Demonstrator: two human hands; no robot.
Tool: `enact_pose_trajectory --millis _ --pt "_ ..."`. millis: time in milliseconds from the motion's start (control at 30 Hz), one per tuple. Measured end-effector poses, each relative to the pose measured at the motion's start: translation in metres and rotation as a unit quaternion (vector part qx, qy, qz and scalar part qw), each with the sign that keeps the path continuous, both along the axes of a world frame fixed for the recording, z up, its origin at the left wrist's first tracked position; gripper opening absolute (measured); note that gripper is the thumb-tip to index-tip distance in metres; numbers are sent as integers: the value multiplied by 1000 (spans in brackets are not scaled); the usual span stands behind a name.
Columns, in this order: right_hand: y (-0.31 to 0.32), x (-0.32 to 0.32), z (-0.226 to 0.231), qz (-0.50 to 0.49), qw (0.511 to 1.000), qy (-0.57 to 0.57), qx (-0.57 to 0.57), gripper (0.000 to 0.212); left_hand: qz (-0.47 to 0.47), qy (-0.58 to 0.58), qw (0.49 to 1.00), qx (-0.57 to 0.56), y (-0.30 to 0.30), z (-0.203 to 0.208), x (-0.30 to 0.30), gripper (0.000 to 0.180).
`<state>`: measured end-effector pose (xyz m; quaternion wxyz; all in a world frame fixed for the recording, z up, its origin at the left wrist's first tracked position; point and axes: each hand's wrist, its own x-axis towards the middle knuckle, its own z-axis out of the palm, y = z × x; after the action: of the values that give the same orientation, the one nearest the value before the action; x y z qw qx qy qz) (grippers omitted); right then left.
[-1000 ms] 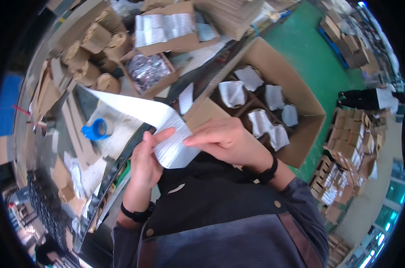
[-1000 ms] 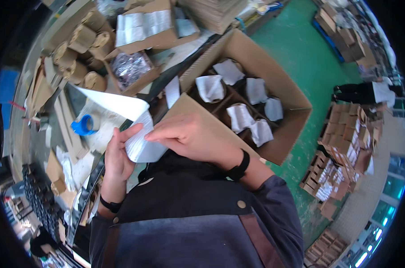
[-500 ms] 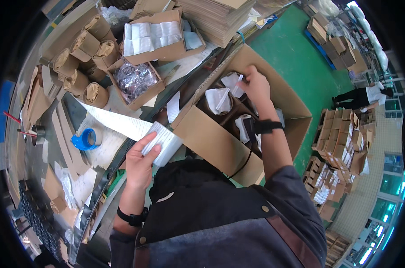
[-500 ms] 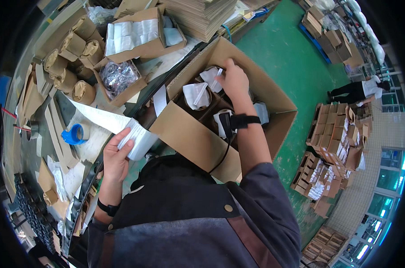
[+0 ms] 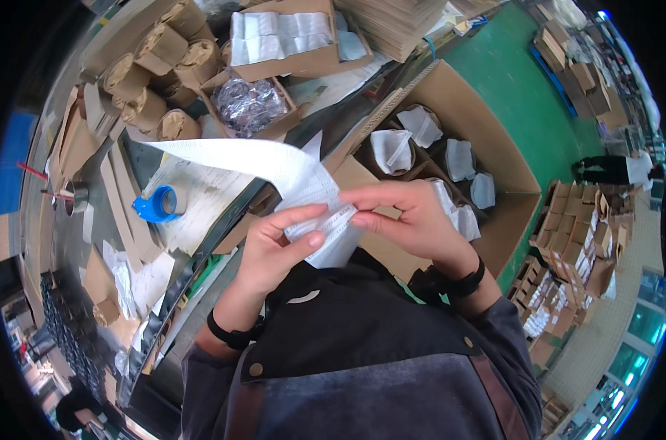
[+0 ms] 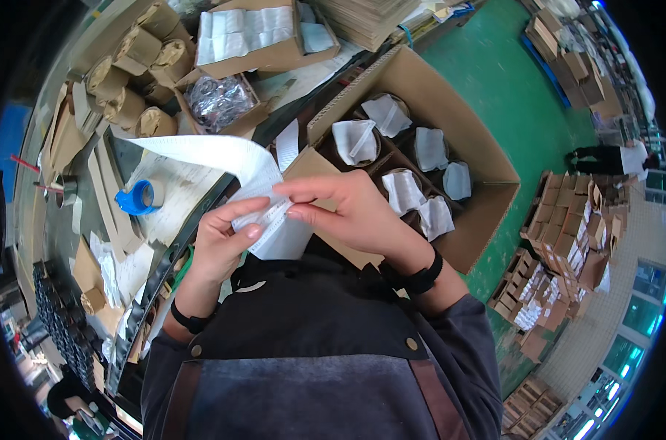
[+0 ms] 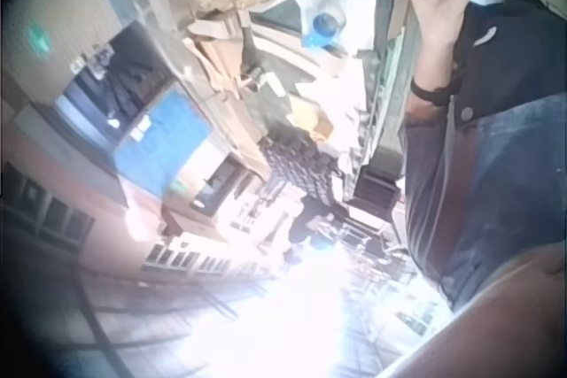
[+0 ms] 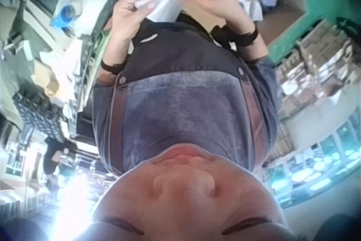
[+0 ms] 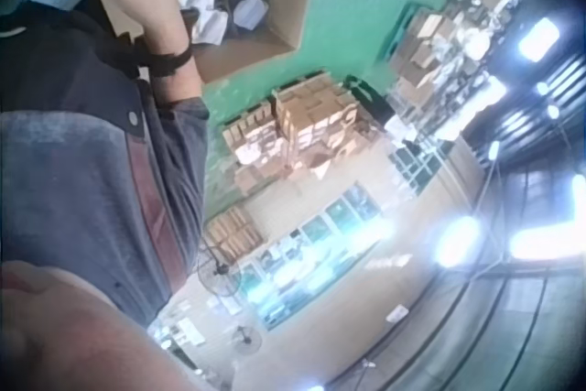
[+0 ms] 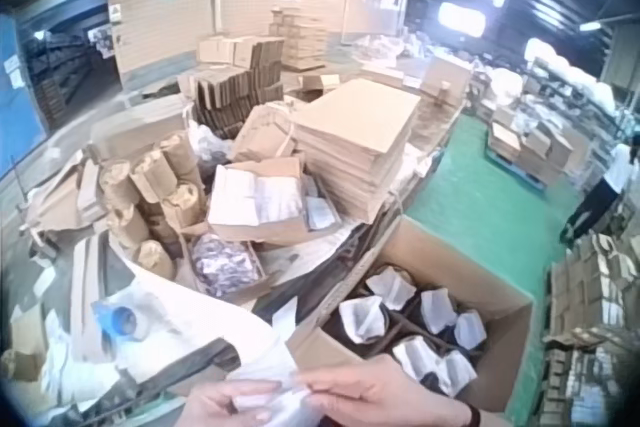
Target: Packing various manufacturing parts and materials into cardboard boxes and sealing them with tape.
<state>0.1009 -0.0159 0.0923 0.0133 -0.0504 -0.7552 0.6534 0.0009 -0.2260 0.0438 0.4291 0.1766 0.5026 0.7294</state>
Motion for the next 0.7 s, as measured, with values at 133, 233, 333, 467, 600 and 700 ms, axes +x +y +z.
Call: enact_pose_trajectory --millis 133,233,333,467,600,700 --pt "-7 13 -15 -42 963 159 213 20 -56 -93 994 -7 2 -8 -4 40" --pt "-6 32 -23 -82 950 168 251 15 -52 -158 986 -17 9 -8 -4 50" --pt "49 61 -21 -233 967 -2 103 14 33 -123 990 -67 11 -21 -13 46" --pt "116 86 -62 -200 886 -254 332 20 20 -109 991 -80 21 -24 -16 43" --pt "102 81 -87 -297 846 -209 390 39 14 -96 993 -64 21 -33 -9 35" --pt "69 63 -44 -366 875 -110 296 40 28 -62 997 -40 17 -29 -1 43"
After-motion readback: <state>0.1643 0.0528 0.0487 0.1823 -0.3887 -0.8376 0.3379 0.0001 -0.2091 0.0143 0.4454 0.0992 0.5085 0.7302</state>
